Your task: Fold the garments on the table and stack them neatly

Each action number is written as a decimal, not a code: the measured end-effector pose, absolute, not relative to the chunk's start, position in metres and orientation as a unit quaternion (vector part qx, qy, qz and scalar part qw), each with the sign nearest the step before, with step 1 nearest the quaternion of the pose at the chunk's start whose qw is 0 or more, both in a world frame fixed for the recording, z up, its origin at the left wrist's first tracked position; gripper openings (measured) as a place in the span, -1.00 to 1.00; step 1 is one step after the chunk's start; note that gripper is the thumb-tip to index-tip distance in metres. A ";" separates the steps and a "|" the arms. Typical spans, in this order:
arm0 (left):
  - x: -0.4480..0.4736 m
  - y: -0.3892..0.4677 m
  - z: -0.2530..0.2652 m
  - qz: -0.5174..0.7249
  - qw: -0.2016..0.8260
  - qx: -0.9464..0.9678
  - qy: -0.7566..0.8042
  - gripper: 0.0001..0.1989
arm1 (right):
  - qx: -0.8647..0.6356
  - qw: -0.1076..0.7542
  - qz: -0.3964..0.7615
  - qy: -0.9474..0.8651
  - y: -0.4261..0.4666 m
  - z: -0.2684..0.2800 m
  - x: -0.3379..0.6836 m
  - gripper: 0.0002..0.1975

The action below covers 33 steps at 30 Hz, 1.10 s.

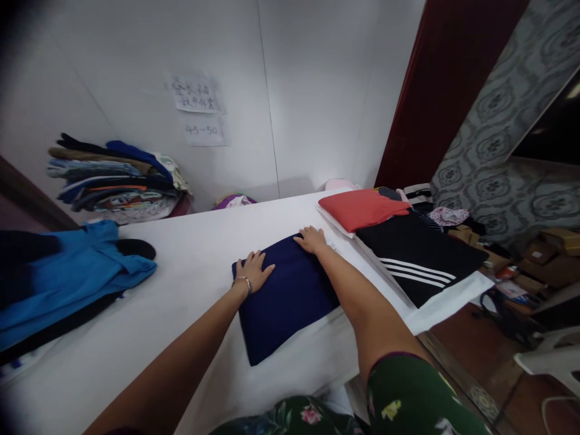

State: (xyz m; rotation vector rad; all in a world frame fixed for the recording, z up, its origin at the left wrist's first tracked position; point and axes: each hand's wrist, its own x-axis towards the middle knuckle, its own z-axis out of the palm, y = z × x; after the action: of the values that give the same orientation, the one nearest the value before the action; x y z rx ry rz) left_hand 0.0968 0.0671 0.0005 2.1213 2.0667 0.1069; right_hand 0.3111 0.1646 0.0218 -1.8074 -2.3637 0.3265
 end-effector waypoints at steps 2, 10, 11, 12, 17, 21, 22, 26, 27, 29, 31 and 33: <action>0.096 0.067 -0.001 0.038 0.091 0.716 0.691 -0.30 | -0.623 0.068 0.120 -0.770 0.171 0.012 0.318 -0.51; 0.094 0.070 -0.004 0.051 0.107 0.720 0.683 -0.31 | -0.645 0.073 0.156 -0.745 0.186 -0.007 0.329 -0.42; 0.094 0.070 -0.003 0.053 0.111 0.720 0.683 -0.31 | -0.641 0.072 0.166 -0.746 0.187 -0.006 0.330 -0.40; 0.094 0.070 -0.003 0.054 0.114 0.720 0.682 -0.31 | -0.635 0.071 0.178 -0.748 0.188 -0.005 0.332 -0.38; 0.095 0.069 0.000 0.062 0.120 0.718 0.683 -0.33 | -0.598 0.078 0.231 -0.764 0.172 0.003 0.356 -0.31; 0.095 0.071 0.002 0.083 0.125 0.715 0.683 -0.36 | -0.591 0.108 0.248 -0.760 0.125 0.007 0.390 -0.32; 0.093 0.071 0.003 0.100 0.127 0.710 0.685 -0.39 | -0.594 0.124 0.255 -0.753 0.111 0.007 0.400 -0.33; 0.082 0.059 0.001 0.209 0.106 0.660 0.714 -0.52 | -0.621 0.245 0.301 -0.681 0.057 -0.003 0.434 -0.32; 0.079 0.053 -0.001 0.240 0.101 0.642 0.721 -0.52 | -0.626 0.278 0.309 -0.659 0.045 -0.006 0.441 -0.32; 0.072 0.038 -0.005 0.298 0.121 0.593 0.738 -0.45 | -0.638 0.334 0.310 -0.621 0.024 -0.014 0.449 -0.33; 0.068 0.021 -0.008 0.341 0.183 0.519 0.762 -0.31 | -0.654 0.374 0.300 -0.585 0.007 -0.019 0.451 -0.36; 0.067 0.008 -0.008 0.364 0.245 0.451 0.777 -0.18 | -0.670 0.394 0.281 -0.563 -0.004 -0.024 0.447 -0.39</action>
State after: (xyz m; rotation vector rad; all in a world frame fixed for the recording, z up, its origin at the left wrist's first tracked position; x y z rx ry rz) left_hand 0.0666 0.0078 -0.0081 1.2305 2.1207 0.9944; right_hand 0.4474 -0.0044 -0.0238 -1.6994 -1.4275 0.7122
